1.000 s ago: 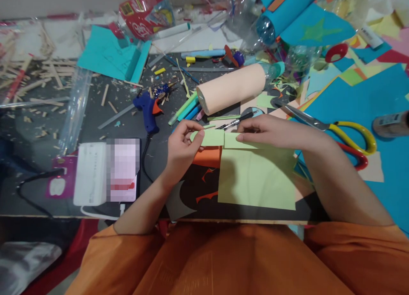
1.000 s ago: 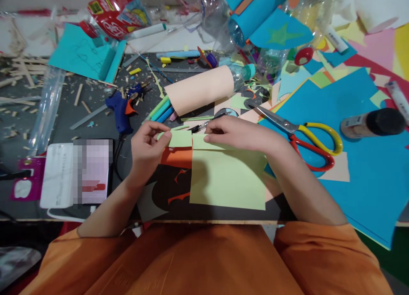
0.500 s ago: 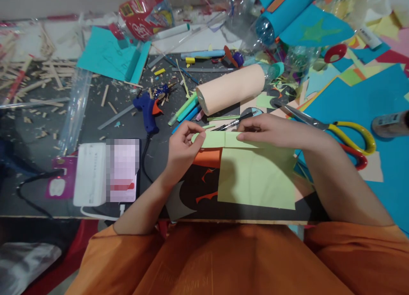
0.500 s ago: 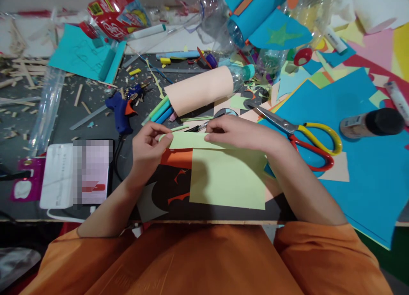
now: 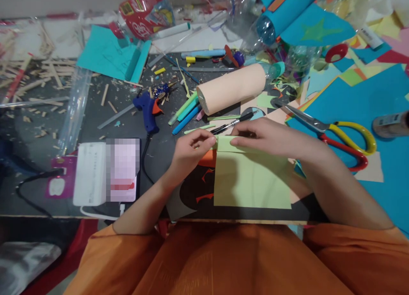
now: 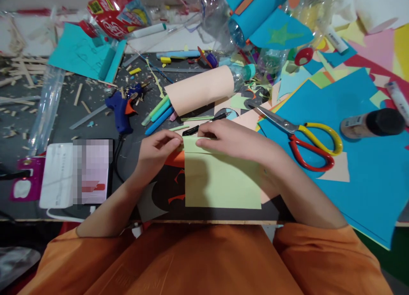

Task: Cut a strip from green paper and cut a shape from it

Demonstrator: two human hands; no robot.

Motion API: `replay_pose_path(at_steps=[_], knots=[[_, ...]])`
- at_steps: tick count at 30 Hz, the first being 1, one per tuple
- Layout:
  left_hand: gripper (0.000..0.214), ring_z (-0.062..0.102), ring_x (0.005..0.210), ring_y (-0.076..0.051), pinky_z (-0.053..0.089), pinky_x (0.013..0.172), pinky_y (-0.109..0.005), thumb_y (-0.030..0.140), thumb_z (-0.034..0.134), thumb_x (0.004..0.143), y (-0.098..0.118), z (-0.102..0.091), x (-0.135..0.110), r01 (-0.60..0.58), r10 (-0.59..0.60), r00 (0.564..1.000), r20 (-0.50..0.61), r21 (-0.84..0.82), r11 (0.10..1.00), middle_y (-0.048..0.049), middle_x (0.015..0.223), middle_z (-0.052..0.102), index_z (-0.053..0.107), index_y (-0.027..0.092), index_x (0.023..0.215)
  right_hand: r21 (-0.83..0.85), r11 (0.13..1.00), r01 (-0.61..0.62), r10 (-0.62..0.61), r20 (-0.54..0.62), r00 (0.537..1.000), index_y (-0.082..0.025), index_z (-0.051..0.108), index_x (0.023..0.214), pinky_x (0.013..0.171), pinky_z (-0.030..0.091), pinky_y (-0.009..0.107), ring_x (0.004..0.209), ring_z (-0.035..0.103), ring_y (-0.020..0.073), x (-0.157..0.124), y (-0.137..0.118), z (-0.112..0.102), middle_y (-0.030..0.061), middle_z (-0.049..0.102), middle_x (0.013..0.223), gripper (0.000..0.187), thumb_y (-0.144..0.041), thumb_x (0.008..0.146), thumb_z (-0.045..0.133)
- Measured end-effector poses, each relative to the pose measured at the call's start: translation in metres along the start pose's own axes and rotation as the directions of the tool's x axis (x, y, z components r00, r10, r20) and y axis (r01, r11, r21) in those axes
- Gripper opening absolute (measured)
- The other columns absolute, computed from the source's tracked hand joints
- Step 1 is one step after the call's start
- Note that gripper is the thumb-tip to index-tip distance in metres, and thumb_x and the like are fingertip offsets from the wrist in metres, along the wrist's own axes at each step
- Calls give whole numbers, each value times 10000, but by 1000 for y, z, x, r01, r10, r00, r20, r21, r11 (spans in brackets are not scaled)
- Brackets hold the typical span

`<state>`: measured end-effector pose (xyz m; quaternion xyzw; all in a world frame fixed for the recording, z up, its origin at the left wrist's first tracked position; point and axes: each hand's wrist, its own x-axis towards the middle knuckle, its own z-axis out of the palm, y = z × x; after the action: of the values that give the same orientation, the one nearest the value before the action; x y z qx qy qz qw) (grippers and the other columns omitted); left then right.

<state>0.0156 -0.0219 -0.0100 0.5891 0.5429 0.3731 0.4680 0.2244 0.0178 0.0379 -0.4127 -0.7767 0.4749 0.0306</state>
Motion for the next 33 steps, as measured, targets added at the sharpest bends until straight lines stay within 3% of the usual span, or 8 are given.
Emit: replay_pose_path(at_steps=[6, 18, 25, 33], knots=[[204, 402, 448, -67, 301, 420, -189, 348, 637, 748, 1, 3, -3, 112, -111, 993, 39, -19, 994, 26, 538, 528, 639, 169, 651, -28, 999, -18, 18, -22, 1000, -183, 545, 776, 575, 254, 276, 601, 445, 124, 0, -6, 5, -10, 527, 672, 279, -406, 918, 457], [204, 366, 447, -62, 259, 418, -196, 342, 604, 739, 1, 3, -1, 118, -117, 991, 69, -11, 993, 23, 564, 529, 627, 169, 633, -17, 1000, -18, 17, -20, 1000, -188, 519, 739, 570, 245, 272, 580, 427, 121, 2, -4, 7, -17, 513, 648, 272, -394, 908, 465], [200, 280, 427, -56, 202, 417, -205, 331, 583, 735, 0, 6, -5, 112, -114, 983, 142, 19, 994, 57, 499, 424, 603, 173, 614, 131, 988, 79, -62, -136, 989, -180, 528, 765, 580, 263, 257, 616, 405, 119, 11, -2, 23, -12, 518, 693, 206, -317, 903, 460], [194, 283, 428, -60, 206, 416, -210, 313, 585, 745, 2, 7, -5, 97, -98, 983, 153, 18, 995, 62, 490, 412, 591, 179, 606, 232, 969, 83, -51, -143, 988, -171, 533, 748, 577, 283, 245, 629, 410, 111, 13, -2, 28, -22, 489, 688, 162, -266, 870, 484]])
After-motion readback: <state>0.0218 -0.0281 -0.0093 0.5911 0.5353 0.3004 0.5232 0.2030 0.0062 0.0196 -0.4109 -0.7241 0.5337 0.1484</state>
